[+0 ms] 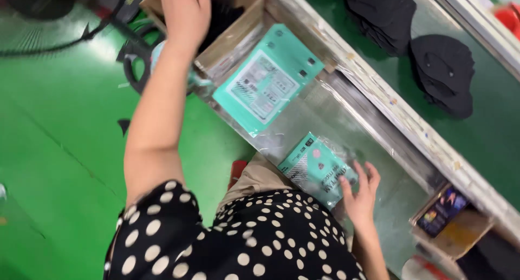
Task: The person is packing black face masks into individual green plastic bags.
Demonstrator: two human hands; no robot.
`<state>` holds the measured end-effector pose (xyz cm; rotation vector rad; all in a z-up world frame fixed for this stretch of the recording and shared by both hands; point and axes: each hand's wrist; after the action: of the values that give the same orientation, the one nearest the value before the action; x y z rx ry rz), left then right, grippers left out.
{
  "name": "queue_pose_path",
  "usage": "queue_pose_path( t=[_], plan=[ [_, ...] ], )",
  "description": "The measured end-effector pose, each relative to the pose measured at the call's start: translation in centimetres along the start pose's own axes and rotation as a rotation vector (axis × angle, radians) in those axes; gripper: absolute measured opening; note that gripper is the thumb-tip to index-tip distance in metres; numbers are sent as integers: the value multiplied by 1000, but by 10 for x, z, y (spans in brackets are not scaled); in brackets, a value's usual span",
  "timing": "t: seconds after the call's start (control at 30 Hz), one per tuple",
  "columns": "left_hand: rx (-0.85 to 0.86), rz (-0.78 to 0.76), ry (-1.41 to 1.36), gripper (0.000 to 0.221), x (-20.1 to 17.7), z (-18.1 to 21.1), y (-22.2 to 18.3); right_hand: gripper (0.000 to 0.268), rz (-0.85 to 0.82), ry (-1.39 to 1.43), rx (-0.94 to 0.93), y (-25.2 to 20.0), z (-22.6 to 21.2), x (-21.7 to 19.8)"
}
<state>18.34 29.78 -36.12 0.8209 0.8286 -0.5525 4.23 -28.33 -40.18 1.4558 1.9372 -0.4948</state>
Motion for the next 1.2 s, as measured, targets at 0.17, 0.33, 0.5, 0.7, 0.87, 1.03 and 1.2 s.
queue_pose_path(
  t=[0.17, 0.33, 0.5, 0.7, 0.87, 1.03, 1.2],
  plan=[
    [604, -299, -679, 42, -13, 181, -97, 62, 211, -402, -158, 1, 42, -6],
    [716, -570, -944, 45, 91, 339, -185, 51, 259, -538, -139, 0, 57, 1],
    [850, -500, -1043, 55, 151, 484, -239, 47, 285, -492, -156, 3, 58, 1],
    [847, -348, -319, 77, 225, 537, -259, 39, 326, -383, -162, -5, 79, 5],
    [1126, -647, -499, 37, 128, 486, -203, 73, 715, -97, -29, -6, 71, -31],
    [1388, -1122, -923, 60, 2, 375, -220, 71, 627, -260, -274, -6, 45, -87],
    [978, -847, -1200, 80, 32, 273, -250, 70, 255, -151, -133, -12, 53, -26]
  ],
)
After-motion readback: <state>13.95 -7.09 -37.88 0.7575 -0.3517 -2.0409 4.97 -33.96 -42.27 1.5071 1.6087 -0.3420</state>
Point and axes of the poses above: each hand's wrist, its own y-axis towards the middle knuckle, its own x-axis out of the palm, z = x × y, and after that the axes turned 7 degrees about -x, right-handed
